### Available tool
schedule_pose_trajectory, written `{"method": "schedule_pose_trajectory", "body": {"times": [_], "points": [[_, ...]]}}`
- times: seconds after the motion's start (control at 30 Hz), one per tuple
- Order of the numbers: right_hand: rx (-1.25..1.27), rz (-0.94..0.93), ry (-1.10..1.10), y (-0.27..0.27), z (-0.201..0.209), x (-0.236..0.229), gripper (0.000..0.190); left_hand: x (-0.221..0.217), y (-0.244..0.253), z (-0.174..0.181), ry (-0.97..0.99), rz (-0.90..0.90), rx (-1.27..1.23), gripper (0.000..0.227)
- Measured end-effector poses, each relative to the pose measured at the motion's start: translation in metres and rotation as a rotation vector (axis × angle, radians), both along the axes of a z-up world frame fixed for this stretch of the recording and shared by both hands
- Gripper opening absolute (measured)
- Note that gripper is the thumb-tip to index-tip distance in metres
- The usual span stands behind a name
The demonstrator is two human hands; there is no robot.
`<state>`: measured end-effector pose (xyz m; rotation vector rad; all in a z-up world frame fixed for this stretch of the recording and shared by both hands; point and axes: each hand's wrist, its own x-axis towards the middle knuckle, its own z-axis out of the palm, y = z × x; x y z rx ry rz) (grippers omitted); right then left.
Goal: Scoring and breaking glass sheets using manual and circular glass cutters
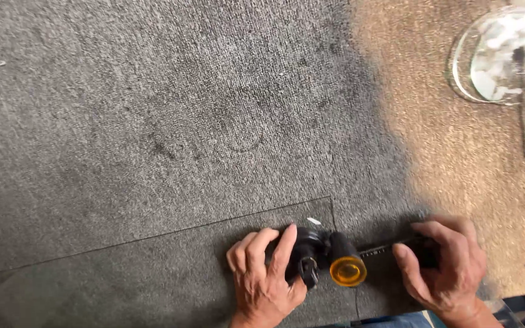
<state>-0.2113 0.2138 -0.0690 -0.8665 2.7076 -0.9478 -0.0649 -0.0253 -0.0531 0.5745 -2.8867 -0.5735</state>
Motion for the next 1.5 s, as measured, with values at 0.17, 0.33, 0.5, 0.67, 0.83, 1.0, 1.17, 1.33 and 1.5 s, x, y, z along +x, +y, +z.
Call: {"method": "schedule_pose_trajectory", "body": {"times": [0.17,0.33,0.5,0.67,0.83,1.0,1.17,1.33,1.5], "points": [[-0.056,-0.097,-0.016,-0.012,0.004,0.009,0.04,-0.004,0.006,-0.006,0.007,0.073,-0.054,0.046],[0.055,-0.193,-0.083,-0.016,0.014,0.016,0.039,-0.001,0.01,-0.007,0.006,0.099,-0.078,0.053],[0.095,-0.237,-0.117,-0.018,0.015,0.019,0.038,-0.002,0.015,-0.008,-0.001,0.137,-0.098,0.06],[0.07,-0.198,-0.1,-0.015,0.009,0.016,0.035,-0.004,0.01,-0.007,0.007,0.137,-0.075,0.041],[-0.018,0.029,0.021,-0.006,0.002,-0.001,0.038,-0.004,0.001,0.001,-0.007,0.004,-0.035,0.048],[0.007,0.021,0.05,-0.015,0.008,-0.004,0.034,-0.01,-0.002,0.011,0.027,-0.001,0.008,0.071],[0.024,0.045,0.09,-0.018,0.008,-0.003,0.029,-0.003,-0.001,0.008,0.056,0.008,0.021,0.071],[0.013,0.05,0.139,-0.02,0.007,-0.005,0.033,-0.001,-0.001,0.003,0.113,0.005,-0.012,0.06],[0.037,0.035,0.163,-0.02,0.003,-0.005,0.031,0.0,-0.002,0.003,0.134,0.0,0.001,0.061]]}}
